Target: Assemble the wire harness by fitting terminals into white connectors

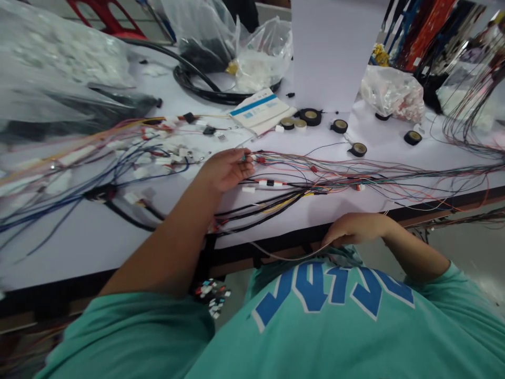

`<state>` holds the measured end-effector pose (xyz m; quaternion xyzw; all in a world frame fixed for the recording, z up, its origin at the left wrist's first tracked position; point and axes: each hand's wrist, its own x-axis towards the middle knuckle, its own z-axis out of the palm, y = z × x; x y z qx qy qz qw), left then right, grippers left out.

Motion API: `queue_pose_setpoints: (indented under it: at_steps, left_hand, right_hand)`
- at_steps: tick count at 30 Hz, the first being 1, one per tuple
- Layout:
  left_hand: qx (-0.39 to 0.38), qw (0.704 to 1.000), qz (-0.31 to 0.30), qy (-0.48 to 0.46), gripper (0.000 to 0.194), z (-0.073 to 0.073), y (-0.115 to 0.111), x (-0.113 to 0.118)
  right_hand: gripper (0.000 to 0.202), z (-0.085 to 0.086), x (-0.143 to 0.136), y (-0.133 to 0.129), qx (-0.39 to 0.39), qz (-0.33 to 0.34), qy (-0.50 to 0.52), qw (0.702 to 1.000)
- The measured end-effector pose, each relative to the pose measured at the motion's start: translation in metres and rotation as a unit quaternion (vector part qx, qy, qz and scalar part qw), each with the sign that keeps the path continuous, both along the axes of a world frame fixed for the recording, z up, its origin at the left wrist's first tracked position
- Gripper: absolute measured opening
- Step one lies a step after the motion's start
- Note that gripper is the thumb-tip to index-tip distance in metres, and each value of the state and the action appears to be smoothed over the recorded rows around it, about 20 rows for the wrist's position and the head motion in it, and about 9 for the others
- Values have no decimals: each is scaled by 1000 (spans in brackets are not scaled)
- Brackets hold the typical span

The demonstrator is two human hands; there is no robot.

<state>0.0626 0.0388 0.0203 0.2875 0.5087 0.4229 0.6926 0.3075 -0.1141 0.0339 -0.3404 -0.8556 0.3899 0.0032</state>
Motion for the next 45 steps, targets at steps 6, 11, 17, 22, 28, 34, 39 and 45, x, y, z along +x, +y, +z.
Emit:
queue_pose_setpoints:
  at_steps: [6,11,17,22,28,34,39,45]
  left_hand:
    - [26,1000,0,-9,37,10,-5,-3]
    - [33,999,18,0,40,21,-13,-2]
    - [50,991,-72,103,27,23,-16,-4]
    - [89,909,-230,337,15,13,-7,-19]
    - [209,795,-274,499,4,17,-8,-25]
    - [237,940,-143,200,8,26,-28,-15]
    - [189,972,-122,68,15,34,-33,-8]
    - [145,981,-123,24,22,34,-33,-1]
  right_hand:
    - [27,17,43,19,74,-150,-76,983]
    - [29,5,66,41,194,-383,-306,850]
    - [33,-9,65,50,200,-333,-334,859]
    - [33,1,73,46,249,-332,-309,855]
    - [29,8,82,38,209,-332,-260,882]
    - [23,11,84,37,111,-325,-219,913]
    - [25,14,64,45,97,-338,-266,897]
    - [31,7,40,60,117,-344,-305,880]
